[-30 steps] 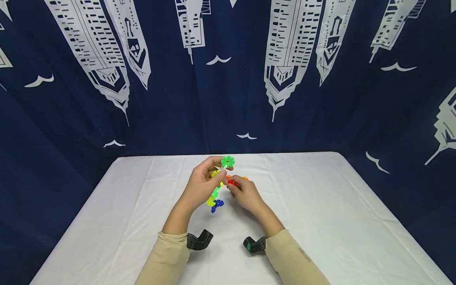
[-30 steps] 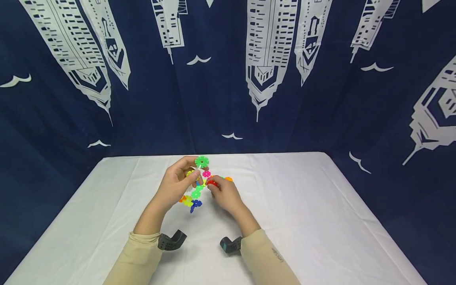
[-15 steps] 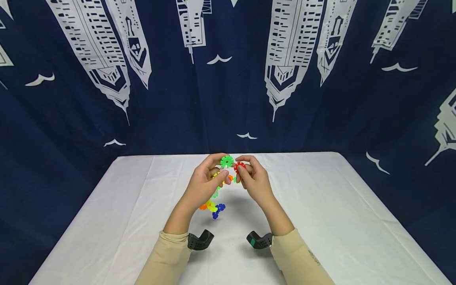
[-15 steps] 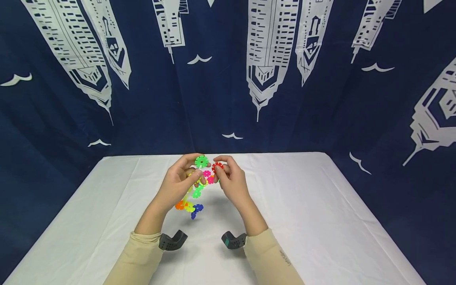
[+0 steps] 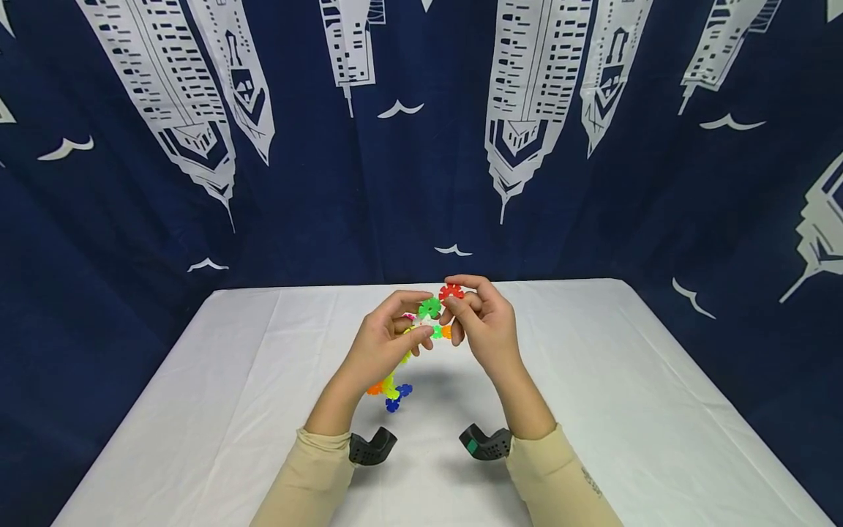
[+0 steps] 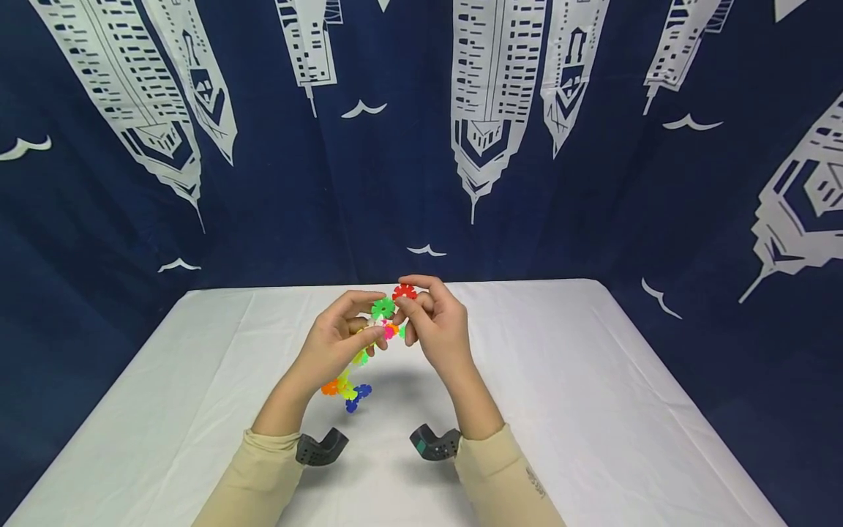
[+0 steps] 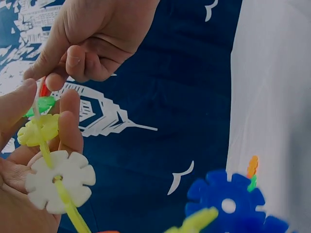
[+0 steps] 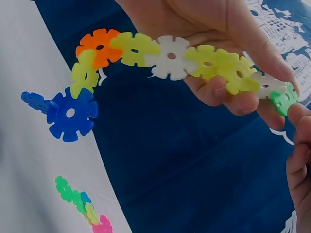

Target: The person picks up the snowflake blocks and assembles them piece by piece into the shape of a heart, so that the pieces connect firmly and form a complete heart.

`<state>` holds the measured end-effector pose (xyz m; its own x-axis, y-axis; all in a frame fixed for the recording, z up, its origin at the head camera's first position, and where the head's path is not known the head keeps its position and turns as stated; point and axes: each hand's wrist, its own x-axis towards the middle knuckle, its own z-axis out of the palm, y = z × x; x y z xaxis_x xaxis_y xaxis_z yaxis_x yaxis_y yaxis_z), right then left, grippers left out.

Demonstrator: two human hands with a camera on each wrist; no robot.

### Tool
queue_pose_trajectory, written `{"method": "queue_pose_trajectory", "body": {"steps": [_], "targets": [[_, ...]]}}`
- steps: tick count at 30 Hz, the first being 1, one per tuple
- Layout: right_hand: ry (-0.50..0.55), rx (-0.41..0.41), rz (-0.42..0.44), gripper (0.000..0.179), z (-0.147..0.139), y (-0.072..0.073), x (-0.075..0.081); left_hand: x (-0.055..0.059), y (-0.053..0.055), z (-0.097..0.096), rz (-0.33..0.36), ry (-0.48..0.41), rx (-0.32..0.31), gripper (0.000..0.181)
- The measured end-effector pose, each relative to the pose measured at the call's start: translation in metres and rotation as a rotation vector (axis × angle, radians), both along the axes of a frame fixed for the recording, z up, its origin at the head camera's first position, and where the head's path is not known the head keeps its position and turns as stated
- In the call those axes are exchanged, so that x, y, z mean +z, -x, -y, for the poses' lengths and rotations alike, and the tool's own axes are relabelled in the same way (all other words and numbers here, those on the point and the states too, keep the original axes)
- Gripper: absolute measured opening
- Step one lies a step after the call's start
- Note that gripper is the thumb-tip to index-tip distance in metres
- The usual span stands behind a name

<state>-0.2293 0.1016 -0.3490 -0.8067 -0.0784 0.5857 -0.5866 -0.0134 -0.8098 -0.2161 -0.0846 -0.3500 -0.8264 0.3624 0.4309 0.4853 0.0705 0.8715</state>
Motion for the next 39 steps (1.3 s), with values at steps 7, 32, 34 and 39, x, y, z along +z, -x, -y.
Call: {"method": "queue_pose_trajectory", "body": {"steps": [7,32,34,39], "targets": [[-0.061,0.005,0.006,0.024,-0.006,0.0,0.003,-0.001,0.0,-0.001,-0.011,0.031,-0.013,0.042],[-0.095,0.0,-0.046,0.019,-0.003,-0.003,0.003,0.0,-0.003,0.001,-0.268,0.122,0.055,0.04],[-0.095,-0.002,-0.049,0.019,-0.003,-0.003,0.003,0.0,-0.002,0.001,-0.273,0.123,0.063,0.04],[-0.087,-0.017,-0.052,0.02,0.0,-0.002,0.002,0.001,-0.002,0.0,-0.274,0.112,0.071,0.04]]}}
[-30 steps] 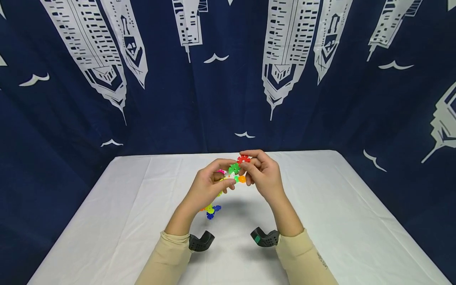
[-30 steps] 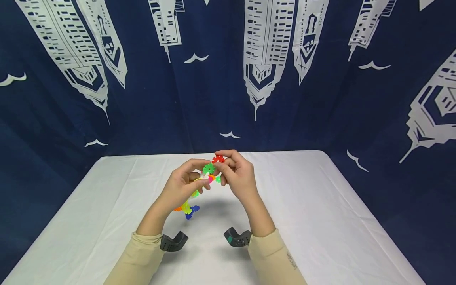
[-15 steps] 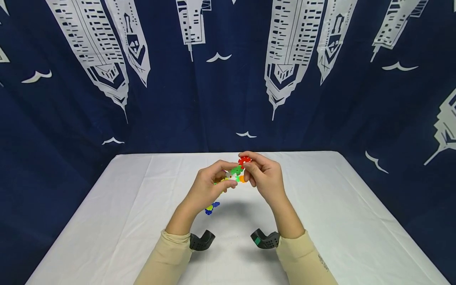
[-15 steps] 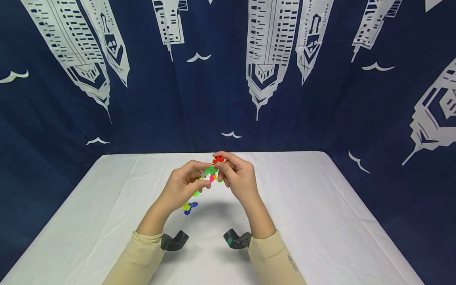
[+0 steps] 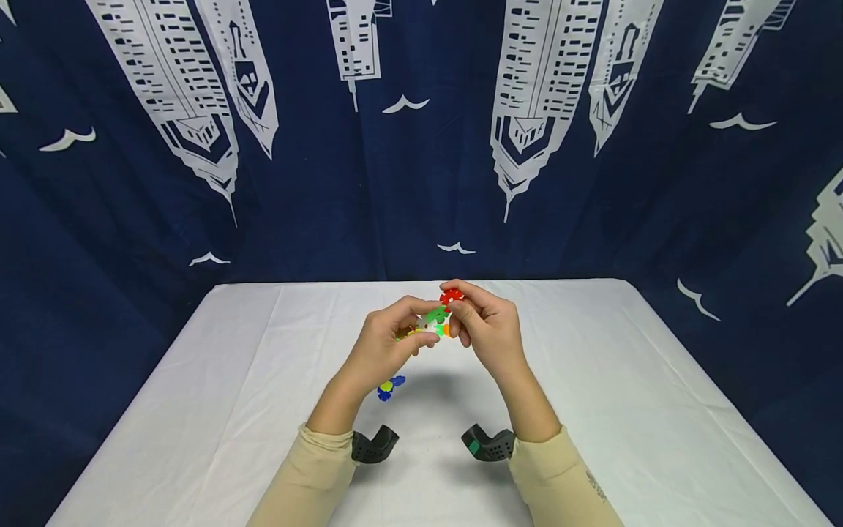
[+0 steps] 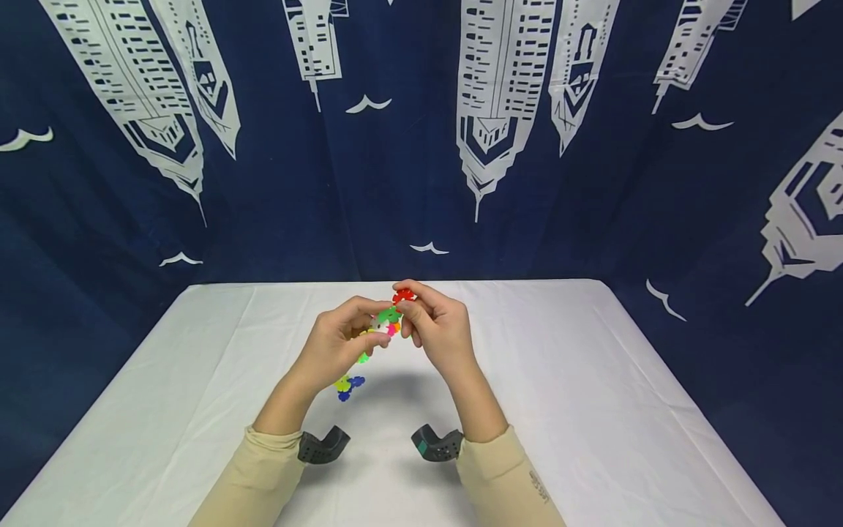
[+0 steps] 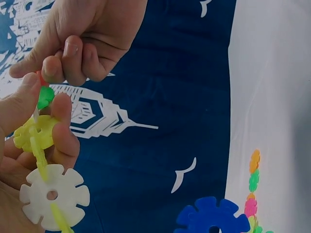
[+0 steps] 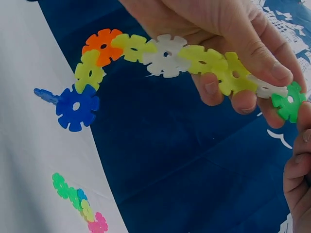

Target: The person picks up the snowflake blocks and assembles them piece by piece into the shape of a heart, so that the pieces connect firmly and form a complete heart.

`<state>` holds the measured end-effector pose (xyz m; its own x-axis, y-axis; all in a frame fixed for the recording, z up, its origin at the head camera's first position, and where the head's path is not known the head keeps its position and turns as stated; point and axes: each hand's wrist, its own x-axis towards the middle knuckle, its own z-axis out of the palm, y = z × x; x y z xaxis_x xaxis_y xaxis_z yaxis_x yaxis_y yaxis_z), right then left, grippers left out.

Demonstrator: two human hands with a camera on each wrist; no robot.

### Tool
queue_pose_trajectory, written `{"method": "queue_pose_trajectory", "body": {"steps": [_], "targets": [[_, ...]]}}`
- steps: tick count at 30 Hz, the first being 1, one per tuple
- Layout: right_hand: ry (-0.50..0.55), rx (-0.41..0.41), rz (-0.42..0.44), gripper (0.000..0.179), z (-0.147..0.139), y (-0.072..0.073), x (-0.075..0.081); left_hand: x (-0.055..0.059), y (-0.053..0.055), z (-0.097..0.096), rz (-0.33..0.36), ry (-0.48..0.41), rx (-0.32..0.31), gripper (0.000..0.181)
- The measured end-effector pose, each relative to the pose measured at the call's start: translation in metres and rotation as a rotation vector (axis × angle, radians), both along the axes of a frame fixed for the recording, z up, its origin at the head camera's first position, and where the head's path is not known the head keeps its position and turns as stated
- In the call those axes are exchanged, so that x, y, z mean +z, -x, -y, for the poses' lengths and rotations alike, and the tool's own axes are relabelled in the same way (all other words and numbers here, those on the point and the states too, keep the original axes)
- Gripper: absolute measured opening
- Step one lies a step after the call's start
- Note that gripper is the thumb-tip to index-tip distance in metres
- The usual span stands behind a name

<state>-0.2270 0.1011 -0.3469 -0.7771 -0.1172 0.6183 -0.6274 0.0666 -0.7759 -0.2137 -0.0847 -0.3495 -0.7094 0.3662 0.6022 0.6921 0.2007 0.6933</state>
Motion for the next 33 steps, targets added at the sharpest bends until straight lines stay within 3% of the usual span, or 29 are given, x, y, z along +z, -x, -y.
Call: {"method": "queue_pose_trajectory", "body": {"steps": [9,16,24,28,33], "targets": [[-0.019,-0.029,-0.015,0.021,0.001,0.002,-0.001,0.001,0.0,-0.003,0.041,0.011,0.027,0.04],[-0.164,-0.075,-0.051,0.031,-0.002,0.004,-0.001,0.002,0.001,0.001,0.126,-0.002,0.009,0.044],[-0.196,0.026,-0.035,0.033,-0.007,0.0,0.002,0.002,0.0,0.002,0.258,-0.022,-0.048,0.049],[-0.132,0.035,-0.07,0.019,-0.009,0.0,0.003,0.0,0.002,0.004,0.315,-0.032,-0.055,0.05],[0.061,0.003,-0.057,0.012,-0.02,0.005,0.005,0.0,0.008,0.013,0.36,0.04,-0.006,0.038]]}}
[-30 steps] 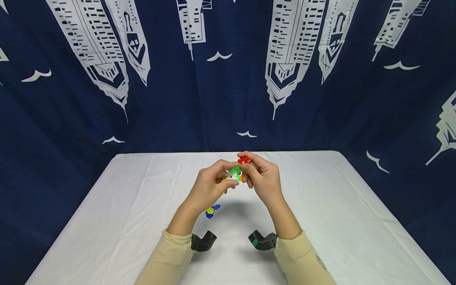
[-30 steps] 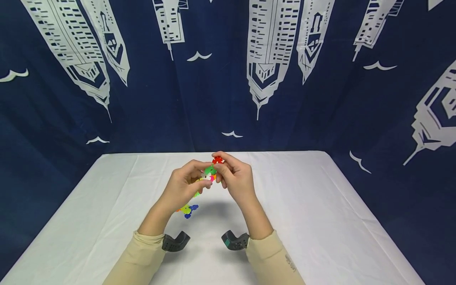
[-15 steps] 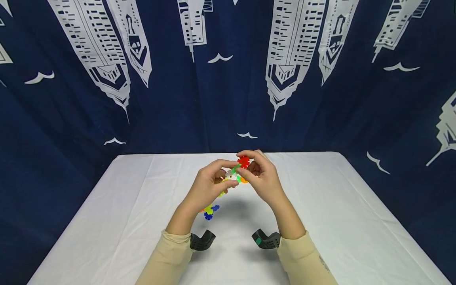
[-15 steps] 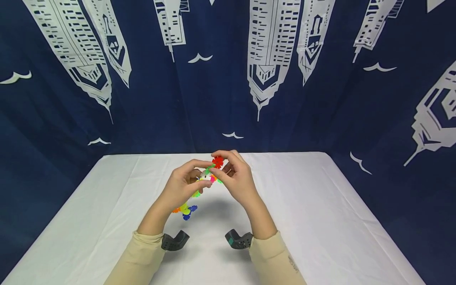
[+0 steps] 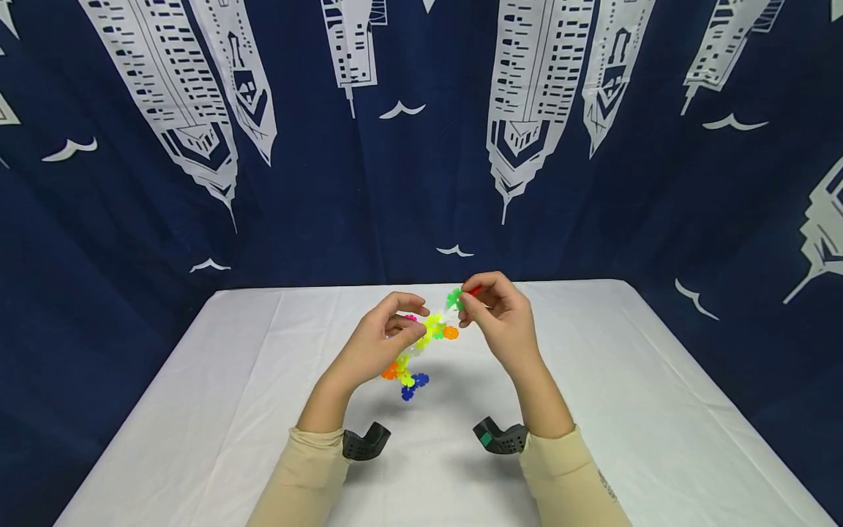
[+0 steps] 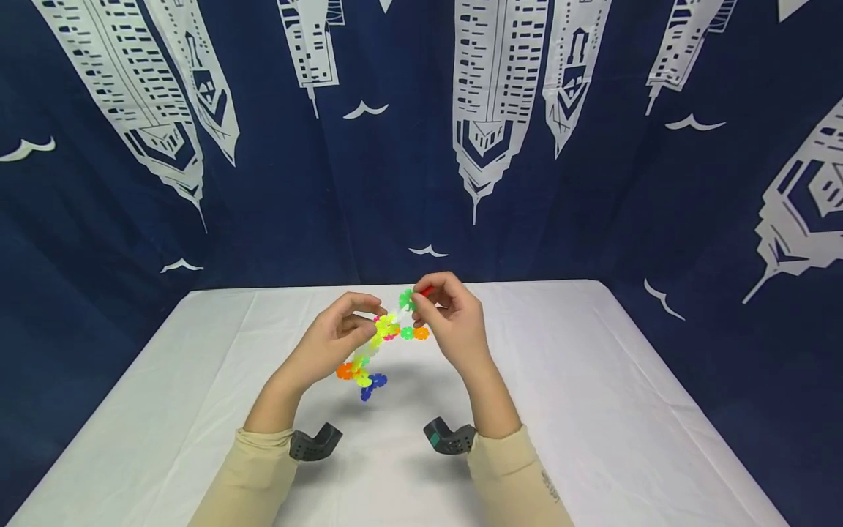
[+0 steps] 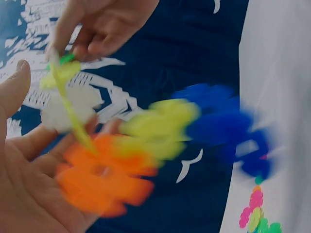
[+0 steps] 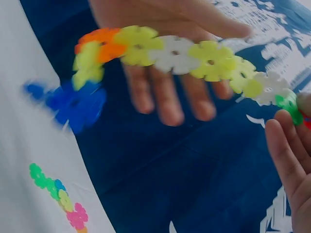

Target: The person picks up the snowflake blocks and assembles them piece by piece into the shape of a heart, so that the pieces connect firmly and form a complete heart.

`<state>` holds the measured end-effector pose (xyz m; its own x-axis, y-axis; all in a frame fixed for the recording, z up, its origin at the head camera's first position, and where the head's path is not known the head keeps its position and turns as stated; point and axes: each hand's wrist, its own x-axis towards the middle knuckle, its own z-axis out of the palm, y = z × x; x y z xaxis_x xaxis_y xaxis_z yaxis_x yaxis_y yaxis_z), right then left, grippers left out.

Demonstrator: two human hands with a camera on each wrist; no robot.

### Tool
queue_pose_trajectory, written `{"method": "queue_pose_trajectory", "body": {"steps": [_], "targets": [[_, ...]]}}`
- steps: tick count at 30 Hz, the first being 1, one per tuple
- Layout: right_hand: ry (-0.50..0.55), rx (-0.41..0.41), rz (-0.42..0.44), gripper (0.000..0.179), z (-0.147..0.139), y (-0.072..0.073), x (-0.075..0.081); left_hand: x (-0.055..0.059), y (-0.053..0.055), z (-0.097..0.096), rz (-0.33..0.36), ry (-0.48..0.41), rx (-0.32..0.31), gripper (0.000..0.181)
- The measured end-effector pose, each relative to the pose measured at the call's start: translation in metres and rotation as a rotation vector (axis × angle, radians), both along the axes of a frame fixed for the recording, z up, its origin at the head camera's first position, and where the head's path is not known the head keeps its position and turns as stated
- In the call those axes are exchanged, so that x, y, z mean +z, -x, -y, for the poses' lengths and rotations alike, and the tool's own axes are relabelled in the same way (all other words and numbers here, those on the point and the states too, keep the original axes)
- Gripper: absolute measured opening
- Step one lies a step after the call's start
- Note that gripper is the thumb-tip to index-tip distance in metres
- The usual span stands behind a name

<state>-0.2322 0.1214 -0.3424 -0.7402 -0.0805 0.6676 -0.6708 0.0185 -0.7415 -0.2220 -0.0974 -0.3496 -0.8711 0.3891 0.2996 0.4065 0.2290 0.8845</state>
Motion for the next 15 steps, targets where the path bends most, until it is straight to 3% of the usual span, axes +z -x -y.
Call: {"method": "queue_pose_trajectory", "body": {"steps": [5,9,12,15], "targets": [[0.242,-0.05,0.033,0.012,-0.014,0.006,0.002,0.001,0.005,0.011,0.087,0.045,0.022,0.036],[0.392,-0.086,0.063,0.011,-0.019,0.009,0.002,0.0,0.005,0.015,0.159,0.026,-0.011,0.039],[0.461,-0.091,0.103,0.01,-0.02,0.011,0.0,-0.003,0.008,0.014,0.179,-0.021,-0.032,0.036],[0.47,-0.101,0.159,0.009,-0.02,0.013,-0.002,-0.006,0.01,0.013,0.155,-0.079,0.001,0.029]]}}
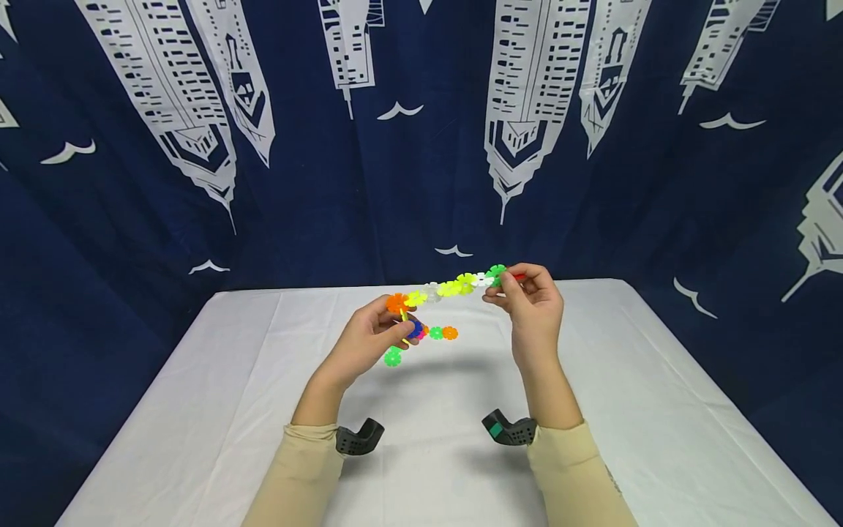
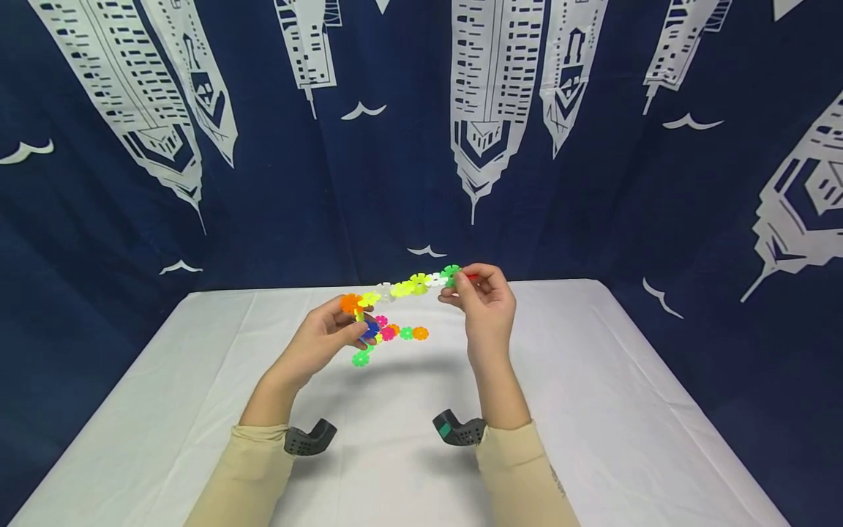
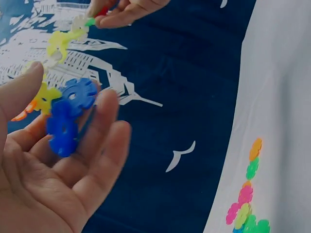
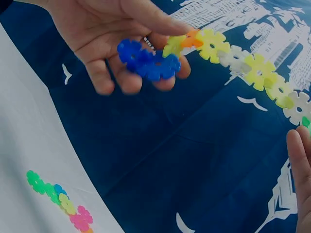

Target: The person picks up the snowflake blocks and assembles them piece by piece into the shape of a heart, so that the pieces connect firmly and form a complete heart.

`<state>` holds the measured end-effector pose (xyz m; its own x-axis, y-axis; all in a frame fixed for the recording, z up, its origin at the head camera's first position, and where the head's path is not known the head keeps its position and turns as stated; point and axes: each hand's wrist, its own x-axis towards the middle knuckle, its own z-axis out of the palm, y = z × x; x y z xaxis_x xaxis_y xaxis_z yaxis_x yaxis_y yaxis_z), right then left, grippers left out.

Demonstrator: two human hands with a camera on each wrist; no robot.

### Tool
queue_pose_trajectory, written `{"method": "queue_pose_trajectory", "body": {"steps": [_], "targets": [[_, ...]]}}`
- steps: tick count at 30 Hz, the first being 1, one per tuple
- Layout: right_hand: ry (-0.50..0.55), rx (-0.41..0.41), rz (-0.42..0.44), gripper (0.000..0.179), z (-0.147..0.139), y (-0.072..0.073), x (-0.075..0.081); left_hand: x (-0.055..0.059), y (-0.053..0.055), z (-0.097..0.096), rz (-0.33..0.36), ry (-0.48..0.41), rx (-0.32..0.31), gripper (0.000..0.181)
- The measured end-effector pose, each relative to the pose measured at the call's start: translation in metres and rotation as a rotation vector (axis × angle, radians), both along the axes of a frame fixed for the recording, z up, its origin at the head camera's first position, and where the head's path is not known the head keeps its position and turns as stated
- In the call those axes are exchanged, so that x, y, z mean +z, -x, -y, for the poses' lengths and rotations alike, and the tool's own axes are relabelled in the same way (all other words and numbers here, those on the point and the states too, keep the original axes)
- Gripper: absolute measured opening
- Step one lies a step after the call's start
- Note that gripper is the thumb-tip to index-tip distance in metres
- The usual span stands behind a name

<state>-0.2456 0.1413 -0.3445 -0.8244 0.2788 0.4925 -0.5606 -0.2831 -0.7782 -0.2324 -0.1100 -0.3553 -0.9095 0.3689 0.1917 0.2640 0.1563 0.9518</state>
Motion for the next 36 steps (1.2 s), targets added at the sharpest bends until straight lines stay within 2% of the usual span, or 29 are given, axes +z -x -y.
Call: {"method": "queue_pose_trajectory", "body": {"steps": [4,7,11,14,16,19,21,24,27,31,33,36], "targets": [[-0.059,0.017,0.103,0.009,-0.001,0.005,-0.005,0.0,0.001,0.001,-0.04,-0.077,0.079,0.025],[-0.176,0.03,0.214,0.012,-0.005,0.01,-0.011,0.001,0.001,0.002,-0.068,-0.084,0.133,0.026],[-0.501,0.002,0.388,0.022,-0.015,0.018,-0.022,0.001,0.002,0.003,-0.078,-0.043,0.191,0.031],[-0.765,-0.046,0.446,0.03,-0.023,0.022,-0.029,0.001,0.002,0.004,-0.074,-0.003,0.22,0.034],[-0.859,-0.075,0.432,0.032,-0.026,0.023,-0.03,0.001,0.002,0.005,-0.081,0.033,0.23,0.037],[-0.881,-0.082,0.333,0.032,-0.022,0.02,-0.027,0.0,0.002,0.005,-0.096,0.104,0.228,0.041],[-0.863,-0.04,0.232,0.03,-0.014,0.016,-0.022,0.0,0.002,0.004,-0.112,0.146,0.202,0.044],[-0.866,0.066,0.079,0.032,0.002,0.007,-0.015,0.0,0.001,0.001,-0.137,0.181,0.135,0.049],[-0.897,0.179,-0.011,0.037,0.017,-0.001,-0.01,0.001,-0.002,-0.003,-0.171,0.193,0.051,0.054],[-0.911,0.252,-0.002,0.032,0.028,-0.007,-0.01,0.002,-0.005,-0.006,-0.21,0.209,-0.024,0.055],[-0.899,0.246,0.027,0.028,0.03,-0.009,-0.01,0.002,-0.006,-0.007,-0.21,0.203,-0.029,0.054],[-0.857,0.233,0.062,0.026,0.031,-0.009,-0.011,0.003,-0.006,-0.007,-0.188,0.142,-0.012,0.05]]}}
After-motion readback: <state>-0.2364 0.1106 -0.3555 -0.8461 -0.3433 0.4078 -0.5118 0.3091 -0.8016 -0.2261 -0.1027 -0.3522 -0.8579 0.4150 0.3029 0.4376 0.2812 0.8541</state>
